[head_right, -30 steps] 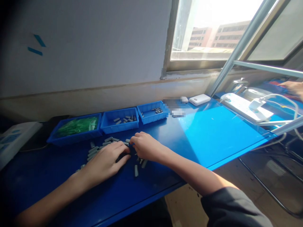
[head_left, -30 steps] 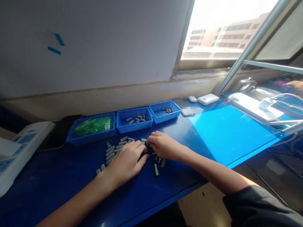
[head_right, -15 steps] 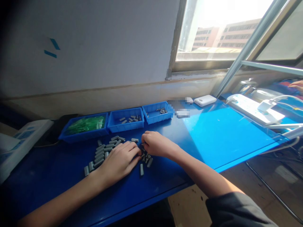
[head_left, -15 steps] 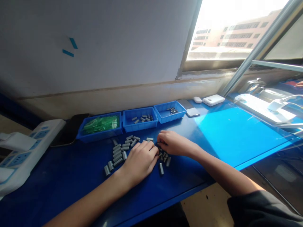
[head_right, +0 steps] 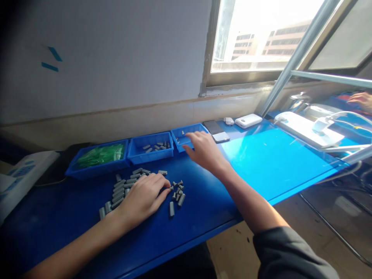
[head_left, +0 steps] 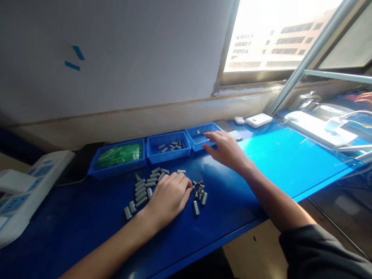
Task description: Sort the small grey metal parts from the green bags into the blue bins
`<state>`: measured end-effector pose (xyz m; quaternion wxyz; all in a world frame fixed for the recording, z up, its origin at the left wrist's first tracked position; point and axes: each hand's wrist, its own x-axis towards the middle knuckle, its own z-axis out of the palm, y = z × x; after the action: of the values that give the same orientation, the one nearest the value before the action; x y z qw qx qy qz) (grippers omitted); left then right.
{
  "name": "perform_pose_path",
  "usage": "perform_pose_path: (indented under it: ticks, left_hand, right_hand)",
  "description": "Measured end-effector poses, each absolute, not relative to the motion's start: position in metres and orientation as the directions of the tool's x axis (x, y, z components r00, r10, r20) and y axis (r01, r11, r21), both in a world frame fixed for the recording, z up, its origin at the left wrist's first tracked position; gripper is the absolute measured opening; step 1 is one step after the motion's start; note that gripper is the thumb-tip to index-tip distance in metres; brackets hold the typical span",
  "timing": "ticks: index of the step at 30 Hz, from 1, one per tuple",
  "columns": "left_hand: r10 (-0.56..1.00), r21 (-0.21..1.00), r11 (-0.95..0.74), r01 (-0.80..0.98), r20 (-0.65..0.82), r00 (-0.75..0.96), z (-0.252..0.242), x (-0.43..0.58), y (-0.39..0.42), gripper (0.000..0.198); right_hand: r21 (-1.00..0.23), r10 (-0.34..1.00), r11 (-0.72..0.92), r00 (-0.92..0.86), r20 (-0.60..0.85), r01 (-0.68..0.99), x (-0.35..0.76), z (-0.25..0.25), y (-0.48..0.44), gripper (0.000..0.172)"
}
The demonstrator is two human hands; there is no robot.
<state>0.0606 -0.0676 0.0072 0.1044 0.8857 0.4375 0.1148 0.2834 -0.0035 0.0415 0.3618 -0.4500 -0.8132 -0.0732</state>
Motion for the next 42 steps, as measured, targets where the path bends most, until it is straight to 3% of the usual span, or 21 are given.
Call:
perform_pose_path:
  ticks: [2, 4, 8, 11, 14, 17, 20, 22, 27, 30, 32, 35, 38, 40, 42]
  left_hand:
    - [0.829, 0.353, -0.556, 0.753, 0.168, 0.534, 0.011, 0.057, -0.062, 0.019]
    - [0.864, 0.486, -0.498, 0.718, 0.214, 0.455, 0.016, 0.053, -0.056, 0.020]
    - [0.919, 0.781, -0.327, 0.532, 0.129, 0.373, 0.026, 0.049, -0.049, 0.029]
    - [0.910, 0.846, -0.274, 0.457, 0.075, 0.407, 0.025, 0.050, -0.051, 0.031]
    - [0.845, 0.728, -0.435, 0.531, 0.126, 0.519, 0.016, 0.053, -0.053, 0.029]
    - [0.751, 0.501, -0.616, 0.608, 0.140, 0.645, 0.006, 0.056, -0.055, 0.027]
    - [0.756, 0.368, -0.638, 0.677, 0.129, 0.642, 0.000, 0.058, -0.056, 0.017]
    - [0.774, 0.334, -0.623, 0.707, 0.134, 0.619, 0.000, 0.058, -0.057, 0.015]
    - [0.828, 0.312, -0.560, 0.767, 0.170, 0.535, 0.001, 0.053, -0.054, 0.014]
    - [0.836, 0.308, -0.549, 0.777, 0.201, 0.511, -0.001, 0.050, -0.054, 0.014]
    - [0.828, 0.315, -0.560, 0.766, 0.217, 0.516, -0.001, 0.050, -0.057, 0.014]
    - [0.808, 0.343, -0.588, 0.732, 0.219, 0.547, 0.003, 0.052, -0.062, 0.014]
    - [0.791, 0.384, -0.605, 0.697, 0.192, 0.581, 0.008, 0.057, -0.067, 0.014]
    - [0.776, 0.403, -0.616, 0.677, 0.162, 0.610, 0.010, 0.060, -0.068, 0.015]
    - [0.754, 0.402, -0.634, 0.660, 0.132, 0.644, 0.010, 0.062, -0.068, 0.018]
  right_hand:
    - [-0.266, 0.706, 0.678, -0.506, 0.496, 0.685, 0.271, 0.029, -0.009, 0.031]
    - [-0.319, 0.624, 0.780, -0.631, 0.461, 0.539, 0.258, 0.023, -0.020, 0.029]
    - [-0.275, 0.461, 0.886, -0.653, 0.601, 0.373, 0.244, 0.029, -0.039, 0.013]
    - [-0.139, 0.342, 0.914, -0.539, 0.770, 0.382, 0.253, 0.041, -0.042, 0.013]
    - [-0.084, 0.283, 0.814, -0.266, 0.921, 0.575, 0.273, 0.051, -0.029, 0.016]
    - [-0.192, 0.455, 0.609, -0.141, 0.879, 0.770, 0.286, 0.049, -0.009, 0.010]
    - [-0.217, 0.702, 0.548, -0.303, 0.644, 0.808, 0.283, 0.040, -0.005, 0.012]
    - [-0.232, 0.754, 0.607, -0.459, 0.471, 0.760, 0.274, 0.035, -0.014, 0.013]
    - [-0.257, 0.626, 0.764, -0.776, 0.078, 0.591, 0.256, 0.031, -0.039, 0.015]
    - [-0.255, 0.602, 0.773, -0.798, 0.008, 0.581, 0.251, 0.024, -0.039, 0.005]
    - [-0.233, 0.630, 0.756, -0.776, 0.009, 0.611, 0.247, 0.018, -0.036, 0.007]
    - [-0.196, 0.659, 0.748, -0.745, 0.104, 0.635, 0.246, 0.015, -0.032, 0.007]
    - [-0.217, 0.619, 0.775, -0.642, 0.453, 0.594, 0.254, 0.029, -0.030, 0.008]
    - [-0.205, 0.495, 0.793, -0.409, 0.767, 0.574, 0.266, 0.044, -0.030, 0.007]
    - [-0.169, 0.277, 0.756, -0.075, 0.958, 0.632, 0.279, 0.057, -0.026, 0.008]
